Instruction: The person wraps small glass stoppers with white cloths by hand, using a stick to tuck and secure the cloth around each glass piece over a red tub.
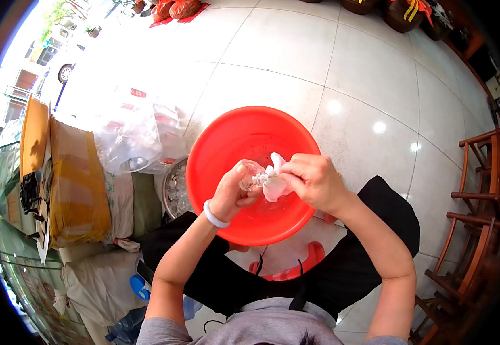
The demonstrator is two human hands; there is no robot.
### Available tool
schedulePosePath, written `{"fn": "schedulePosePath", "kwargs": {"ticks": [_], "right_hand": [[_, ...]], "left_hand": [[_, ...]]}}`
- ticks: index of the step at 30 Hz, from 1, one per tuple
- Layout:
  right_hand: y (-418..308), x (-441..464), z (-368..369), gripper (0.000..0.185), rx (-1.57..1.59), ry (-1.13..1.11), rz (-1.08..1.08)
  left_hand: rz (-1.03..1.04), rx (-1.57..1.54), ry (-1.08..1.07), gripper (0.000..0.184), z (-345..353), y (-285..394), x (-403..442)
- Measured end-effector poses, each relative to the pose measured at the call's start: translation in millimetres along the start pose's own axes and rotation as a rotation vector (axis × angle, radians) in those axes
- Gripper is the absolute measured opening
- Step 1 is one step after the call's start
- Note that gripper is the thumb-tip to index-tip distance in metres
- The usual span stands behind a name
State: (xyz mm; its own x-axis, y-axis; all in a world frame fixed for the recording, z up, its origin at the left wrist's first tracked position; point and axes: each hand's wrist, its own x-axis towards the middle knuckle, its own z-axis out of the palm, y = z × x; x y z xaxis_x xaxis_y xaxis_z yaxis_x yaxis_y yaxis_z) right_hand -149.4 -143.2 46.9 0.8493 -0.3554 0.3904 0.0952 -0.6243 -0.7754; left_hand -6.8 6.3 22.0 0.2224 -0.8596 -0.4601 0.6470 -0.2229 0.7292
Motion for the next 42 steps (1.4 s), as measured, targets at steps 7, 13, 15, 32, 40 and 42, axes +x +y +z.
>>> {"fn": "schedulePosePath", "kwargs": {"ticks": [7,13,15,32,40,42], "right_hand": [[1.5,-8.6,14.7,0.006,0.076,-0.045,0.097],[6.2,-5.9,14.8,0.01,0.879,-0.119,0.673],[14.0,-6.5,13.8,0.011,0.963,-0.165,0.736],[9.3,0.6,4.1,0.013,0.114,-0.176,0.003],[20.1,-10.7,18.7,0.012,0.804,-0.148,0.562],[21.2,-12.1,23.5,0.013,1.021,-0.17,0.796]], "left_hand": [[0.026,-0.032,-0.028,0.024,-0.6,-13.0,-1.8],[0.059,0.032,-0.049,0.027,1.8,-3.2,-5.4],[0.059,0.027,-0.066,0.028,1.7,1.1,-6.8],[-0.035,-0.029,0.015,0.03,3.3,-2.7,-3.1],[-0.013,-0.078,-0.049,0.034,7.3,-1.8,-5.0],[0.007,-0.046,-0.006,0.034,13.3,5.3,-8.0]]}}
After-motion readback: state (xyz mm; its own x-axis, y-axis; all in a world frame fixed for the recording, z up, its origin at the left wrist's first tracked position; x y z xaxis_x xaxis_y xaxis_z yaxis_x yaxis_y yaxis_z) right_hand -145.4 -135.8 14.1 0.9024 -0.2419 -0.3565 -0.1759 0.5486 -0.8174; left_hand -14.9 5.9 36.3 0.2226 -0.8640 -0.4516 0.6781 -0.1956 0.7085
